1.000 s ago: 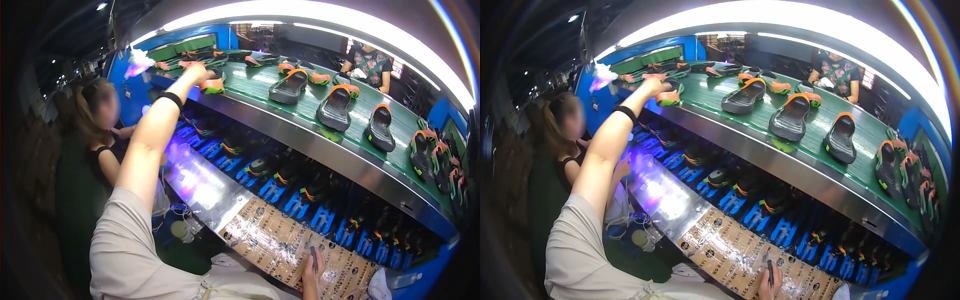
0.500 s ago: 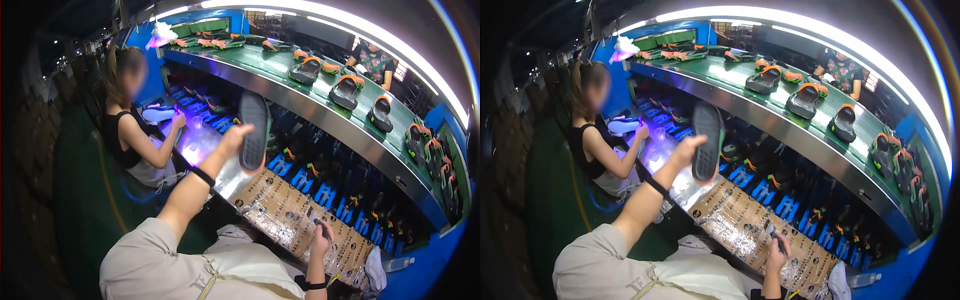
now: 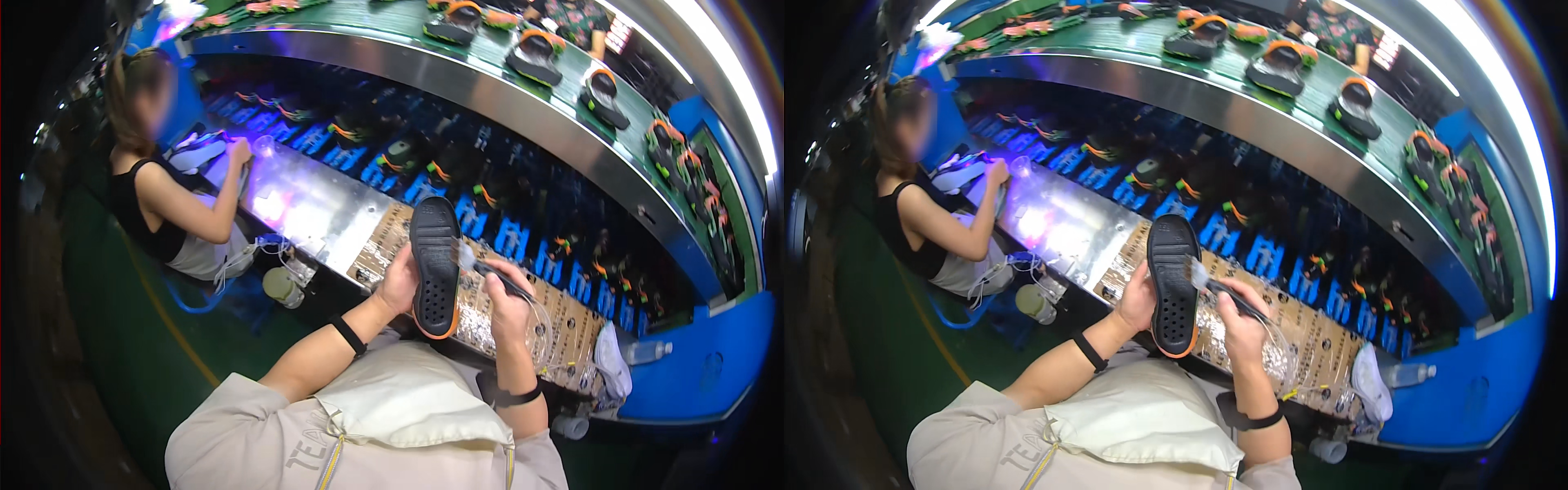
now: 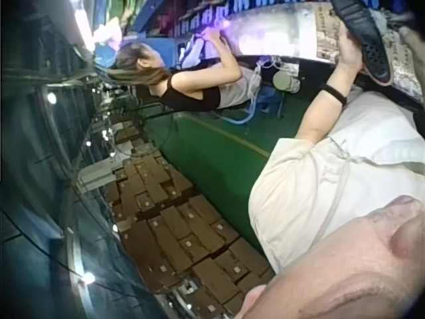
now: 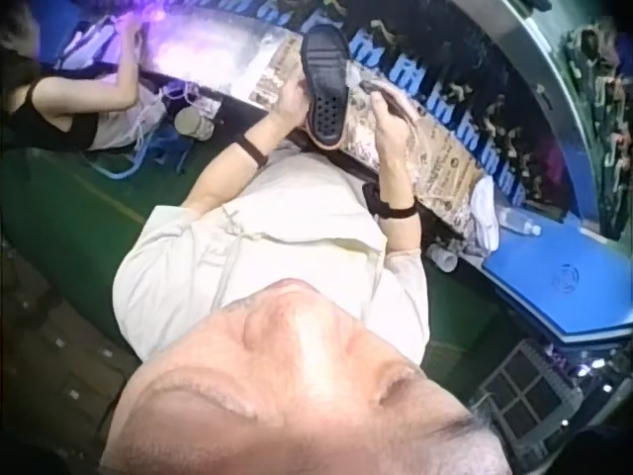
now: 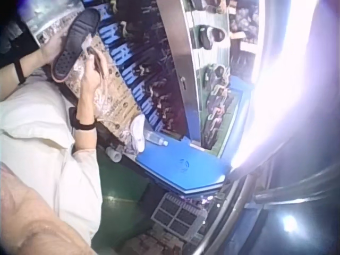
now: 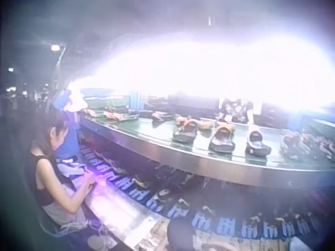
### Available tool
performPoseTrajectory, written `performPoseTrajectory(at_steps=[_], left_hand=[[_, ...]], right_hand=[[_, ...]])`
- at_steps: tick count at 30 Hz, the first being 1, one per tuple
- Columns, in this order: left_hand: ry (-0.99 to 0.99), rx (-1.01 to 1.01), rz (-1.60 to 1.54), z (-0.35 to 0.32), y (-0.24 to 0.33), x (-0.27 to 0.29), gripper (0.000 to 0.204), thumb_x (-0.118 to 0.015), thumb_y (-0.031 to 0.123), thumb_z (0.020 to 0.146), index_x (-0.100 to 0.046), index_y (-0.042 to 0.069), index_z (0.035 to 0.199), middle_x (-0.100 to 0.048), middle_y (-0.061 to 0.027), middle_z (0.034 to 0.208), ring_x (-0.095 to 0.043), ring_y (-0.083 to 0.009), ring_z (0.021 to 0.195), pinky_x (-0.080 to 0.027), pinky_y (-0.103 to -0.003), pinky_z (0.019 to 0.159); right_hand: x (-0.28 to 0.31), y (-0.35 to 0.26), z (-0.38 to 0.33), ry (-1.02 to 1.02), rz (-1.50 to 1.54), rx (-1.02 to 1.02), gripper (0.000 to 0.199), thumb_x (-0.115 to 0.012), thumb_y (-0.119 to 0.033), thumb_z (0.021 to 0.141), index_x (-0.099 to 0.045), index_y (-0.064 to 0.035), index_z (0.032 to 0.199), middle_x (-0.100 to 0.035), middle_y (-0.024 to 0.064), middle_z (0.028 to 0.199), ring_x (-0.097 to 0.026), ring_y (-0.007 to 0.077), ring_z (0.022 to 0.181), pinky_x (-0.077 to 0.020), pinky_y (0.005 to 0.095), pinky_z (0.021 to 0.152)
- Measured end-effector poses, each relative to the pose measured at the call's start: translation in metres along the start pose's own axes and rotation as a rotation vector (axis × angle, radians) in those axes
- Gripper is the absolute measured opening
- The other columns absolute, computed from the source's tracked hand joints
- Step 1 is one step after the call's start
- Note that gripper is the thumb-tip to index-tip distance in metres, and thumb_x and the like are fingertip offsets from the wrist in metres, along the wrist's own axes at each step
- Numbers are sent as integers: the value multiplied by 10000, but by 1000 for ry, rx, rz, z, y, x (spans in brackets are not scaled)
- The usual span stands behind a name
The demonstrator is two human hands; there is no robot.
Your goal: The person applies glue to the bottom of shoe soles using a specialized applicator tool, then places each sole onto a moving conveyor belt.
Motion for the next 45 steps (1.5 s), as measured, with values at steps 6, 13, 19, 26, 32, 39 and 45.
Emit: performPoseTrajectory(at_steps=[6, 13, 19, 26, 32, 39, 45], left_hand=[[111, 60, -50, -4, -7, -6, 867, -295, 713, 1102, -458, 50, 1636, -567, -153, 1599, -533, -301, 1477, -374, -482, 1270], [74, 118, 61, -7, -12, -7, 1011, -230, 825, 1063, -411, 24, 1653, -525, -140, 1638, -502, -294, 1508, -353, -469, 1284], [74, 85, 47, -7, -15, -8, 896, -216, 731, 1119, -412, 38, 1653, -516, -130, 1644, -483, -281, 1524, -340, -454, 1297], [101, -23, 103, 0, -20, -18, 745, -180, 611, 1171, -427, 92, 1644, -534, -124, 1619, -503, -269, 1497, -362, -452, 1288], [119, -32, 27, 15, -5, 9, 883, -108, 708, 1126, -482, 56, 1588, -642, -183, 1484, -631, -356, 1367, -470, -525, 1214], [68, 50, -7, 9, 0, -17, 830, -123, 689, 1139, -463, 99, 1614, -603, -110, 1533, -589, -271, 1406, -470, -451, 1215], [97, -4, 184, -4, -11, -41, 828, -155, 706, 1134, -449, 109, 1626, -571, -106, 1571, -555, -236, 1453, -455, -432, 1233]], right_hand=[[-29, -9, 17, 28, 80, -32, 229, -737, -64, 983, -777, 22, 1191, -758, 25, 998, -660, 76, 855, -537, 240, 791], [-39, -5, 31, 57, 1, -44, 229, -749, -66, 981, -784, 3, 1197, -744, 1, 966, -623, 51, 824, -503, 224, 758], [-47, 5, 30, 93, -30, 29, 220, -752, -70, 982, -782, 6, 1186, -761, 15, 999, -642, 66, 865, -522, 248, 787], [-57, 2, 19, 105, -221, 162, 240, -774, -93, 949, -783, -22, 1178, -788, 98, 1006, -722, 151, 902, -557, 306, 826], [-25, -33, -5, -275, -575, 253, 222, -789, -94, 885, -800, -37, 1100, -778, 190, 984, -743, 355, 887, -578, 415, 853], [-2, -54, 10, -280, -399, 111, 288, -811, -150, 925, -814, -56, 1197, -815, 148, 1078, -761, 233, 986, -575, 362, 927], [-32, -32, 29, -110, -232, 322, 297, -811, -124, 955, -798, -6, 1228, -773, 71, 1101, -692, 128, 982, -552, 281, 881]])
Point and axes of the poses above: each hand's wrist, its own z-axis towards the middle knuckle, its own x-axis out of the back of the hand, y = z × x, the point moved 1 cm from there along z, towards the middle knuckle
